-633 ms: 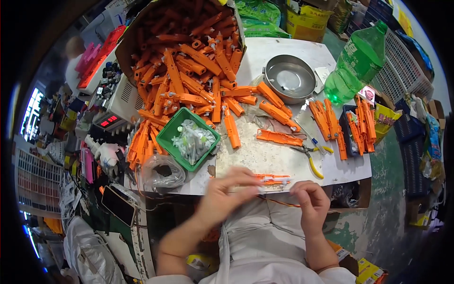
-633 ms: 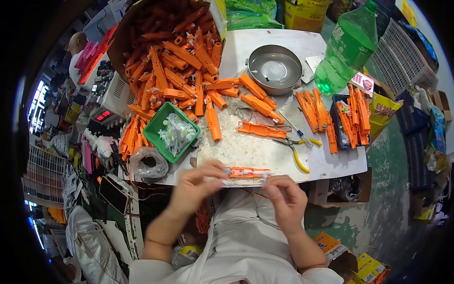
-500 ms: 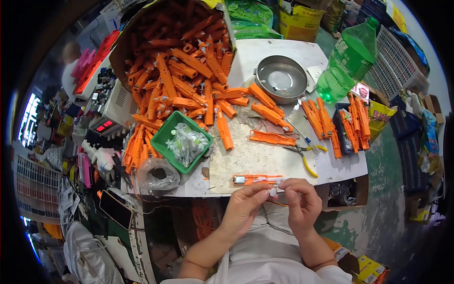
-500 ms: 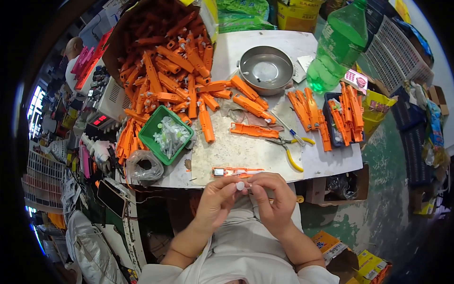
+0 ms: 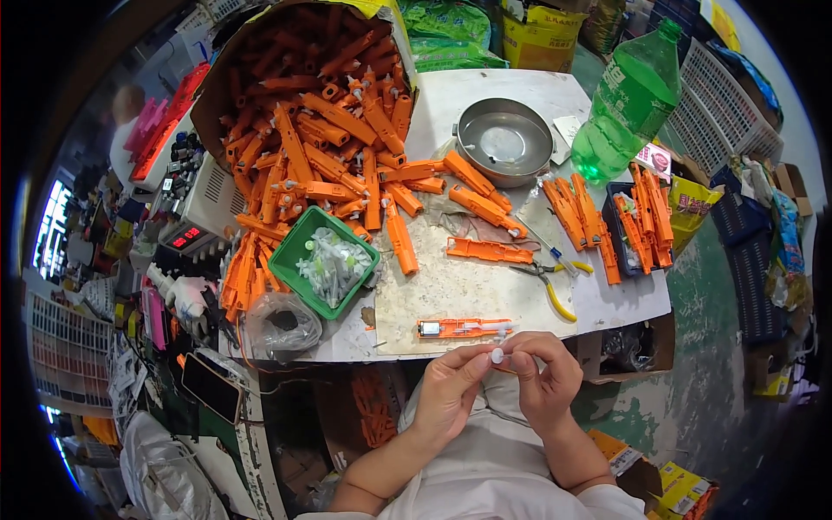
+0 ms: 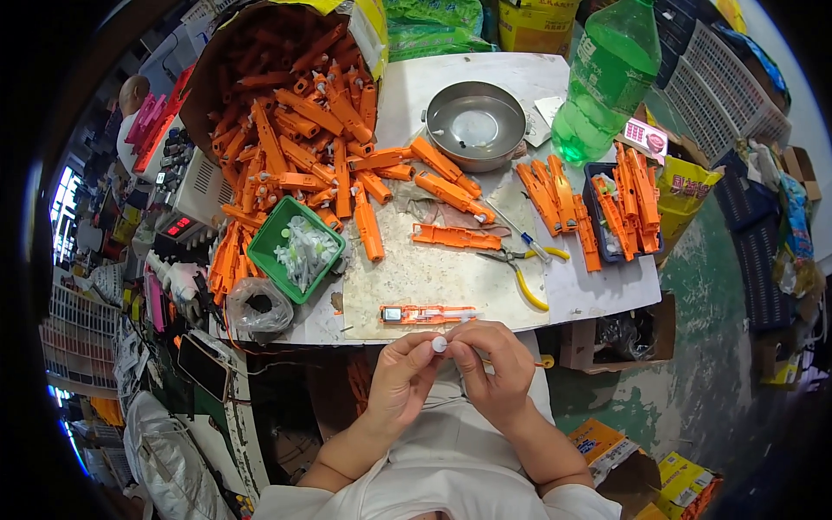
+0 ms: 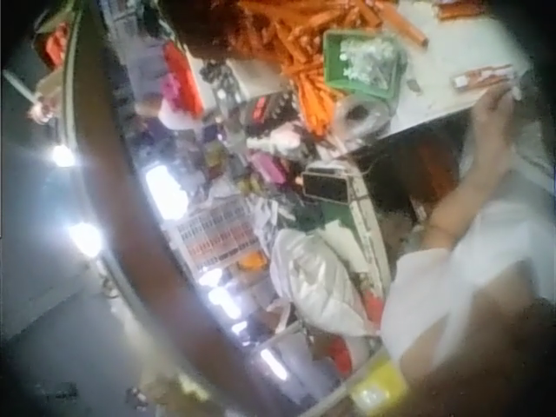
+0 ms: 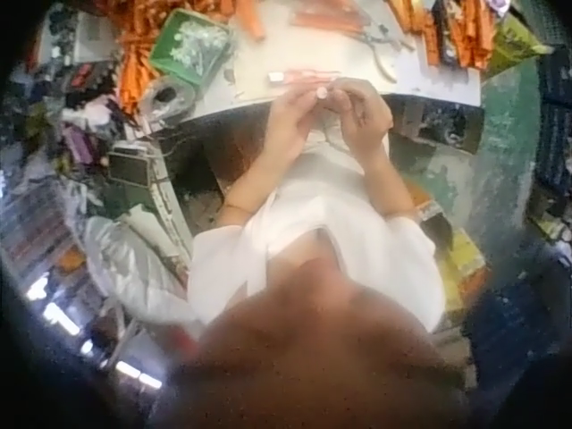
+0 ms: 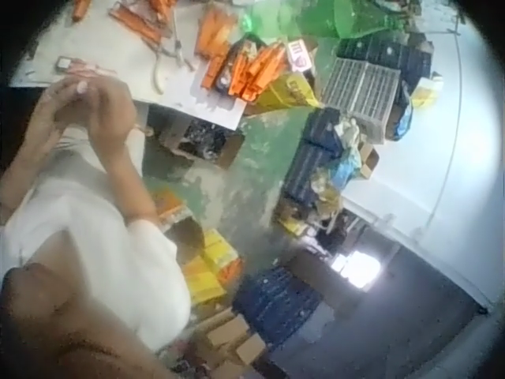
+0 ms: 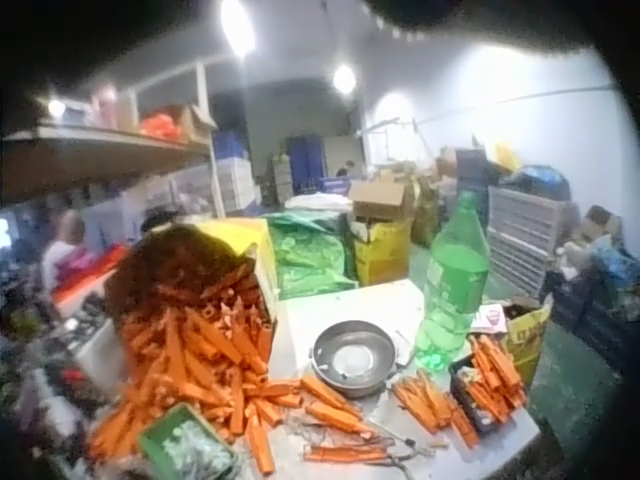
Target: The person assembles a plastic toy gun by fitting toy components, springs, and screws into the plastic housing. The person uses pliers and a screwdriver to secure the internal parts.
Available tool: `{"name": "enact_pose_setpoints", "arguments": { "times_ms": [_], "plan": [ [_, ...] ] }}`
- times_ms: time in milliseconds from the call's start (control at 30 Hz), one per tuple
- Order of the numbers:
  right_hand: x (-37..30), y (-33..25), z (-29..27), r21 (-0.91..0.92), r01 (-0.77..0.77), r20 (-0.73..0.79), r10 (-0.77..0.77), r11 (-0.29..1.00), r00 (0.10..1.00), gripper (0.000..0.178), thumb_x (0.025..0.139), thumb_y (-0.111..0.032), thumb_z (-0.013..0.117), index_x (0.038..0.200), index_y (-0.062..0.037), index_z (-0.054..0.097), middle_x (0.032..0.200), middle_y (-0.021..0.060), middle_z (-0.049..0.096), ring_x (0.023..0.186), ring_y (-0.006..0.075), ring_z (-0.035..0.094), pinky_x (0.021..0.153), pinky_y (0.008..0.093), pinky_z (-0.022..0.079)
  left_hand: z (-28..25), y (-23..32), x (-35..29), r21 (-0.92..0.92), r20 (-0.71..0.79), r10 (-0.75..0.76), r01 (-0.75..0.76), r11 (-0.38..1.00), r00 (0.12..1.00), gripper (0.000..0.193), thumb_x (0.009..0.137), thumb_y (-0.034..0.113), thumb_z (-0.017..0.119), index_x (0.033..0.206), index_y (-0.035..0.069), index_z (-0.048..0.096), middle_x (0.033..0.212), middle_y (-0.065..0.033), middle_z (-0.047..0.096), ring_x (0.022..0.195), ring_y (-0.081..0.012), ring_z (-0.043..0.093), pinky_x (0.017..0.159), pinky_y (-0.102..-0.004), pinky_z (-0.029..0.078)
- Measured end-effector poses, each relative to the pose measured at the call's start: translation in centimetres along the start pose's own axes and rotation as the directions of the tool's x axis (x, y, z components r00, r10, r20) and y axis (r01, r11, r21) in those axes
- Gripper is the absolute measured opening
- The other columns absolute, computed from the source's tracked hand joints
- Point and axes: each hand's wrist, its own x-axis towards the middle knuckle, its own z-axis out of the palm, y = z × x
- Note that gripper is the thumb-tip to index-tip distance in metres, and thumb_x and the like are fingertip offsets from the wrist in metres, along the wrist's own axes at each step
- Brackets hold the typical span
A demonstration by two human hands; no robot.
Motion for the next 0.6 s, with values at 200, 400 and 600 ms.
{"name": "enact_pose_setpoints", "arguments": {
  "times_ms": [200, 400, 600],
  "plan": [
    [0.53, 0.2, -0.02, -0.12, 0.119, 0.035, -0.115, 0.986, 0.993, 0.014, 0.079, -0.002, 0.069, 0.088, -0.0011, 0.058, 0.078, 0.0096, 0.065, 0.07, 0.0239, 0.063, 0.064, 0.0307, 0.051, -0.47, -0.26, 0.18, 0.024, -0.022, 0.031, -0.031, 0.999, 0.999, 0.022, 0.088, 0.007, 0.062, 0.106, -0.004, 0.064, 0.1, -0.0108, 0.066, 0.094, -0.0154, 0.061, 0.089, -0.0269, 0.045],
    [0.48, 0.41, 0.33, -0.194, 0.23, 0.056, -0.223, 0.954, 0.973, 0.015, 0.076, -0.002, 0.07, 0.086, -0.0024, 0.059, 0.077, 0.0087, 0.065, 0.07, 0.0244, 0.063, 0.064, 0.032, 0.052, -0.87, -0.24, 0.14, 0.018, -0.054, 0.044, -0.043, 0.999, 0.998, 0.021, 0.087, 0.006, 0.063, 0.106, -0.003, 0.064, 0.1, -0.0106, 0.067, 0.093, -0.0146, 0.061, 0.087, -0.0255, 0.046],
    [0.18, 0.75, 0.63, -0.095, 0.133, 0.061, -0.128, 0.987, 0.99, 0.011, 0.079, -0.001, 0.068, 0.086, 0.0008, 0.06, 0.079, 0.0109, 0.065, 0.071, 0.0212, 0.062, 0.064, 0.0282, 0.051, -0.72, -0.16, 0.09, 0.084, -0.052, 0.126, -0.121, 0.989, 0.991, 0.019, 0.086, 0.004, 0.064, 0.104, -0.003, 0.064, 0.1, -0.0095, 0.066, 0.093, -0.0131, 0.06, 0.086, -0.0255, 0.047]
  ]
}}
